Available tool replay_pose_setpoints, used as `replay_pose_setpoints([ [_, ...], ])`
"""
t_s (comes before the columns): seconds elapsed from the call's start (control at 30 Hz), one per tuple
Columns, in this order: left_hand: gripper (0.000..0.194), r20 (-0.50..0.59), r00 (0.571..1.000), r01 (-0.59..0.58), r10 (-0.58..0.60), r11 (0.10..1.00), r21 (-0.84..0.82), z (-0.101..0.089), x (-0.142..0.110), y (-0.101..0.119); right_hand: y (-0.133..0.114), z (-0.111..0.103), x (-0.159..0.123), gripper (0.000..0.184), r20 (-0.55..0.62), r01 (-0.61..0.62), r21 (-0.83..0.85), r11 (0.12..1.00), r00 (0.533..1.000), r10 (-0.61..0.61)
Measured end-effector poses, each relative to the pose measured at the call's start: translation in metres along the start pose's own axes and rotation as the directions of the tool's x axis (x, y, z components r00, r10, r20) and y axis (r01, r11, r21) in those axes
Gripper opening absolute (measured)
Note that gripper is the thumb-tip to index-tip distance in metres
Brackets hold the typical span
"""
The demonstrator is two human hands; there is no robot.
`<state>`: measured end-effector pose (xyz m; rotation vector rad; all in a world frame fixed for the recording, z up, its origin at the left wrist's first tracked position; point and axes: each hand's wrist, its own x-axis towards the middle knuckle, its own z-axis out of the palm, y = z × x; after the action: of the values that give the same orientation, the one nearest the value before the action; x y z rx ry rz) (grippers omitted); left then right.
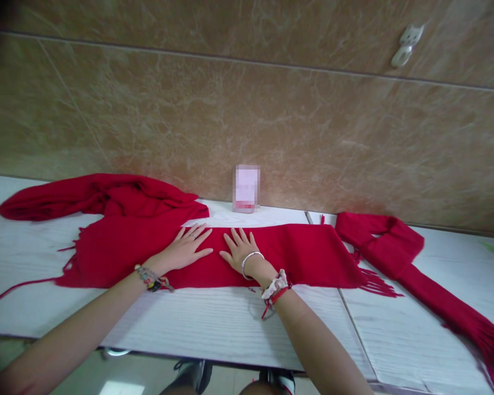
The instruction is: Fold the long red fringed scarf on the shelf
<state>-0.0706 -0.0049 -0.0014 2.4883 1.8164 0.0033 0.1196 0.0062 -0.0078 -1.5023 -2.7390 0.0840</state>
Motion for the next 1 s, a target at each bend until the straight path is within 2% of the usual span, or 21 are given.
replay_pose_setpoints([
  [0.07,0.058,-0.058,0.998,0.032,-0.029,0.998,0.048,-0.001,-0.006,-0.006,-0.001,0.001,0.000,0.056,0.017,-0.016,0.002,1.000,1.000,0.016],
  [0.13,0.051,-0.127,0.991,0.067,-0.053,0.991,0.115,-0.003,-0.016,-0.022,0.000,0.001,0.000,0.057,0.017,-0.021,0.000,1.000,1.000,0.021],
  [0.2,0.048,-0.188,0.980,0.099,-0.066,0.980,0.170,-0.005,-0.031,-0.048,0.002,0.002,0.000,0.057,0.009,-0.016,-0.006,1.000,1.000,0.016],
  [0.3,0.048,-0.268,0.955,0.173,-0.129,0.974,0.148,-0.012,-0.054,-0.098,0.003,0.003,0.001,0.056,0.001,-0.011,-0.018,1.000,1.000,0.011],
  [0.33,0.049,-0.287,0.938,0.232,-0.194,0.967,0.105,-0.016,-0.061,-0.114,0.002,0.003,0.001,0.056,0.001,-0.013,-0.020,1.000,1.000,0.013],
  [0.4,0.052,-0.292,0.868,0.385,-0.402,0.916,-0.113,-0.027,-0.073,-0.142,0.001,0.002,0.001,0.056,0.006,-0.017,-0.023,1.000,1.000,0.018],
  [0.47,0.055,-0.220,0.811,0.451,-0.542,0.819,-0.355,-0.039,-0.081,-0.161,0.001,0.001,0.000,0.056,0.011,-0.016,-0.028,0.999,1.000,0.016],
  [0.5,0.056,-0.180,0.798,0.460,-0.575,0.774,-0.434,-0.046,-0.084,-0.168,0.000,0.000,0.000,0.056,0.013,-0.015,-0.031,0.999,1.000,0.015],
  [0.63,0.049,-0.076,0.810,0.442,-0.582,0.690,-0.574,-0.069,-0.085,-0.174,0.000,0.001,0.000,0.056,0.008,-0.019,-0.038,0.999,1.000,0.019],
  [0.77,0.035,-0.062,0.826,0.353,-0.560,0.600,-0.718,-0.088,-0.075,-0.170,0.001,0.004,0.001,0.055,-0.019,-0.011,-0.037,0.999,1.000,0.010],
  [0.87,0.029,-0.051,0.826,0.378,-0.561,0.619,-0.688,-0.100,-0.069,-0.168,0.002,0.005,0.001,0.056,-0.029,-0.011,-0.036,0.999,1.000,0.010],
  [1.0,0.025,-0.002,0.777,0.512,-0.629,0.634,-0.580,-0.107,-0.071,-0.165,0.002,0.005,0.001,0.056,-0.025,-0.007,-0.025,1.000,1.000,0.006],
])
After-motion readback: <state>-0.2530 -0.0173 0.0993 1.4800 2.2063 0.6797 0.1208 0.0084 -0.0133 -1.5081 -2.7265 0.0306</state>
